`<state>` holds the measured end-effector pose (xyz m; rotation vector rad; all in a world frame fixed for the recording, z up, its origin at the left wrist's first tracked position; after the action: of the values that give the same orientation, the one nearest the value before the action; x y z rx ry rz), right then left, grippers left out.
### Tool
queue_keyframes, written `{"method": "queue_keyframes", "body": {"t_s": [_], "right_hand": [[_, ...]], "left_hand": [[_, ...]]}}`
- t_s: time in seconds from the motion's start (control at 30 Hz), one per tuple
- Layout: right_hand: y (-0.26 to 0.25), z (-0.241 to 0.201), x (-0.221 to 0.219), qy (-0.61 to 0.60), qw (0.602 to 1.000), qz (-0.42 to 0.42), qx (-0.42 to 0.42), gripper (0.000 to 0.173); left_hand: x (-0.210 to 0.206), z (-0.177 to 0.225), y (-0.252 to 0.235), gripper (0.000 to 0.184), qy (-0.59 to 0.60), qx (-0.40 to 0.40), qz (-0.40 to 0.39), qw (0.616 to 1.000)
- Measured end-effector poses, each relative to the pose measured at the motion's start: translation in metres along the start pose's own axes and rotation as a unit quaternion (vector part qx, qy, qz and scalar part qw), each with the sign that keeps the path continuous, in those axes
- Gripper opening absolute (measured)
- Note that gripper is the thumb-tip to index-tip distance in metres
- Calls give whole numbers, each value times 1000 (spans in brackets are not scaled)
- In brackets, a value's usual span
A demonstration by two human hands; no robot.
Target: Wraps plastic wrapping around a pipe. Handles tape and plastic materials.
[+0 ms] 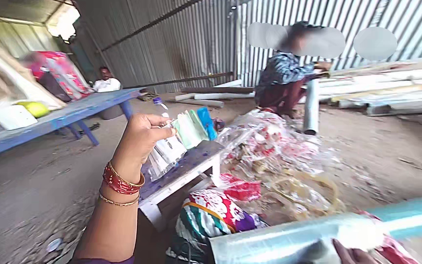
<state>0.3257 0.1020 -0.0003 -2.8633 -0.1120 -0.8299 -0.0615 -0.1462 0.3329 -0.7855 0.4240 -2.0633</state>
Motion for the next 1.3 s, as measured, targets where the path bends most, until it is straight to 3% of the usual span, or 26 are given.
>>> {"method": "queue_keyframes", "body": {"t_s": [0.23,0.4,0.53,0.7,0.8,0.87,0.93,1.0,1.03,1.1,1.17,1.23,1.3], "right_hand": [[-5,13,-6,16,997,71,-23,41],[-10,21,-7,34,994,90,-46,39],[-13,25,-10,58,992,109,-34,38],[-19,28,-13,77,990,117,-35,36],[-20,22,-16,102,987,110,-55,32],[-23,9,-18,205,972,79,-85,33],[-27,-12,-18,374,920,28,-110,37],[-24,-41,-20,421,898,-12,-125,43],[-22,-63,-21,401,912,-17,-87,43],[-18,-115,-26,277,958,-13,77,41],[-11,-163,-30,126,979,-49,154,62],[-5,-200,-32,39,973,-68,216,79],[-1,-225,-33,45,956,-40,286,78]], "left_hand": [[-159,-25,-10,21,192,-9,-166,967],[-245,-51,-18,29,376,66,-226,896],[-286,-83,-10,33,458,166,-260,834],[-310,-147,4,42,527,161,-245,798],[-311,-162,4,35,511,207,-212,807],[-305,-159,1,33,500,202,-206,816],[-298,-150,-1,25,482,205,-185,832],[-292,-142,4,21,448,189,-181,855],[-291,-138,6,22,436,163,-185,866],[-288,-128,10,24,430,102,-199,875],[-282,-119,15,25,424,33,-210,880],[-274,-110,18,24,412,-35,-206,887],[-267,-102,21,23,414,-85,-199,884]]}}
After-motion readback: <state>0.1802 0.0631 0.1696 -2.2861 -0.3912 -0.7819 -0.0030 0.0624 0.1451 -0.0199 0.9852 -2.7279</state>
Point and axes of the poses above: each hand's wrist, its own y-axis away from the middle knuckle, its own x-axis out of the back of the hand, z = x × y, the point moved 6 cm from there along -y, towards the middle knuckle, and after that the axes turned 7 degrees about -y, right-handed, at the moved point
